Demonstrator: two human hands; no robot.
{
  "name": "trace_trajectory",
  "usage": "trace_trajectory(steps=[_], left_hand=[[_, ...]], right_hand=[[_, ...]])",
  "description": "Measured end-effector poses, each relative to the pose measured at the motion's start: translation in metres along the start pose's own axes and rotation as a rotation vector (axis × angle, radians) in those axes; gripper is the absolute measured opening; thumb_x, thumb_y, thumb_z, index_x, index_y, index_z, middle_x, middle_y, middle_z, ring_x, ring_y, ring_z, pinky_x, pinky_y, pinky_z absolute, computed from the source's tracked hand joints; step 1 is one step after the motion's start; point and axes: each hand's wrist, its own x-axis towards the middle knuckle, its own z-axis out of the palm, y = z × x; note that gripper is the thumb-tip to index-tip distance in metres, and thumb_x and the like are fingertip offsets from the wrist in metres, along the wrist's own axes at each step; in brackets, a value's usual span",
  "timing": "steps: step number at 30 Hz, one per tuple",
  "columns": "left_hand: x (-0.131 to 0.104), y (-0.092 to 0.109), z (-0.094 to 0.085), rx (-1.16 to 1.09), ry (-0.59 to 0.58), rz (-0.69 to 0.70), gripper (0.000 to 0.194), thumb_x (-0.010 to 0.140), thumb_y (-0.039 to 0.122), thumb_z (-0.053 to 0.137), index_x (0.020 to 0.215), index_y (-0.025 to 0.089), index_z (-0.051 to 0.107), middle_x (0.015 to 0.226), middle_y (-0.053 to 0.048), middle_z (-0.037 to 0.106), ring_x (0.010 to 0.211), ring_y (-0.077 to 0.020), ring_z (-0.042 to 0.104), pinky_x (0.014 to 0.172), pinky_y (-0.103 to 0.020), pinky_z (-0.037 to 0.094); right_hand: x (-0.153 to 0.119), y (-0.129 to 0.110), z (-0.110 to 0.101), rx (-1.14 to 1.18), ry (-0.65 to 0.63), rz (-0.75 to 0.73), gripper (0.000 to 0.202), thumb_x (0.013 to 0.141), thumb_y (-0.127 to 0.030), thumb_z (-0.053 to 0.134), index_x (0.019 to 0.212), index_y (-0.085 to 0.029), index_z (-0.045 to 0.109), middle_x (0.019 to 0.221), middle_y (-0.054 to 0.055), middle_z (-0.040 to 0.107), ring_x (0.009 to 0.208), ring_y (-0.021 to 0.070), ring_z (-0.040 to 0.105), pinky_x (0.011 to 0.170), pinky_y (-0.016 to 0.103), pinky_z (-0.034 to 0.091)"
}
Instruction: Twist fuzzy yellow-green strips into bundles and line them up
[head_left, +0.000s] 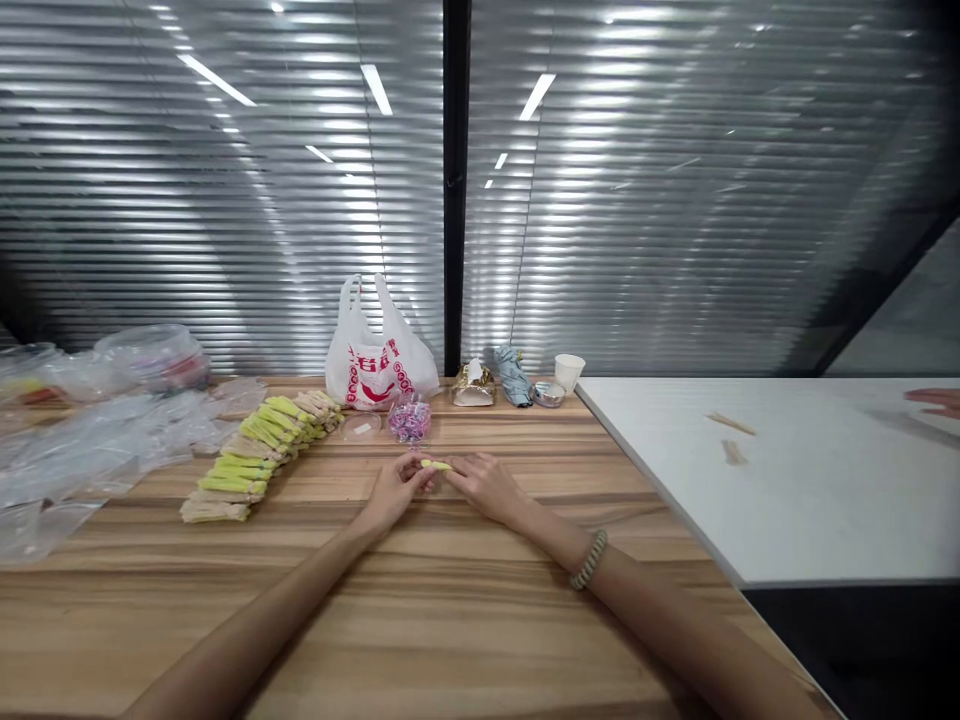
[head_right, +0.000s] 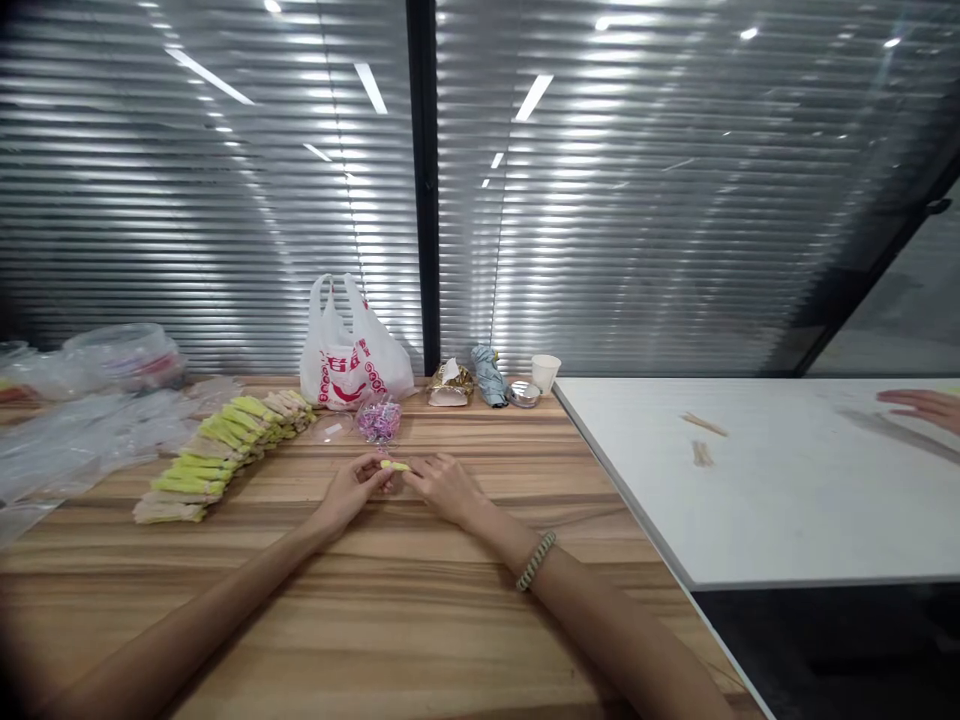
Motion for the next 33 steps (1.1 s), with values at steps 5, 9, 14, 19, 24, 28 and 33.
trace_trajectory(steps=[5,9,14,19,24,28,33], left_hand=[[0.000,-0.001,-0.002,0.014,0.110,0.064,0.032,0.063,0.043,0.062,0.073,0.013,0.059,0.061,0.000,0.058,0.058,-0.0124,0.053,0.058,-0.024,0.043],[-0.003,0.004,-0.003,0.020,0.114,0.085,0.029,0.064,0.040,0.063,0.075,0.013,0.062,0.064,-0.001,0.061,0.058,-0.0121,0.052,0.057,-0.023,0.042],[-0.004,0.008,-0.002,0.012,0.074,0.074,0.026,0.059,0.034,0.067,0.076,0.014,0.066,0.078,-0.005,0.066,0.071,-0.0161,0.056,0.065,-0.025,0.042],[-0.004,0.007,-0.001,-0.035,0.097,0.094,0.023,0.063,0.033,0.066,0.076,0.014,0.065,0.077,-0.004,0.065,0.074,-0.0158,0.057,0.070,-0.025,0.043],[-0.001,0.001,-0.004,-0.150,0.202,0.112,0.024,0.063,0.033,0.067,0.077,0.014,0.061,0.075,-0.002,0.063,0.073,-0.0143,0.057,0.070,-0.024,0.044],[0.003,-0.004,-0.007,-0.225,0.303,0.114,0.026,0.062,0.035,0.068,0.072,0.014,0.057,0.074,-0.004,0.064,0.071,-0.0145,0.058,0.065,-0.022,0.044],[0.004,-0.003,-0.008,-0.374,0.262,0.038,0.027,0.063,0.037,0.067,0.074,0.016,0.053,0.069,-0.003,0.066,0.067,-0.0164,0.063,0.060,-0.024,0.046]], right_hand=[[0.001,-0.001,-0.003,0.024,-0.014,0.018,0.031,0.087,-0.016,0.039,0.117,-0.020,0.046,0.104,0.009,0.057,0.084,0.0161,0.054,0.071,0.027,0.041],[0.000,-0.002,-0.002,0.063,-0.024,-0.002,0.036,0.087,-0.015,0.037,0.122,-0.020,0.042,0.107,0.009,0.057,0.085,0.0162,0.055,0.068,0.026,0.042],[0.000,-0.002,-0.004,0.119,-0.004,-0.037,0.032,0.087,-0.015,0.037,0.118,-0.019,0.045,0.104,0.009,0.059,0.087,0.0162,0.055,0.068,0.025,0.042],[0.003,-0.004,-0.008,0.137,0.010,-0.057,0.030,0.087,-0.020,0.038,0.116,-0.020,0.046,0.101,0.009,0.060,0.085,0.0157,0.056,0.069,0.024,0.042],[0.003,-0.004,-0.008,0.131,-0.008,-0.079,0.032,0.088,-0.021,0.036,0.118,-0.022,0.045,0.095,0.007,0.061,0.080,0.0147,0.057,0.066,0.023,0.042],[0.002,-0.004,-0.007,0.134,-0.004,-0.096,0.034,0.088,-0.020,0.033,0.121,-0.022,0.043,0.095,0.006,0.062,0.083,0.0142,0.056,0.068,0.023,0.042],[0.002,-0.003,-0.005,0.147,0.040,-0.113,0.034,0.087,-0.017,0.035,0.120,-0.019,0.043,0.101,0.007,0.061,0.086,0.0143,0.056,0.070,0.024,0.042]])
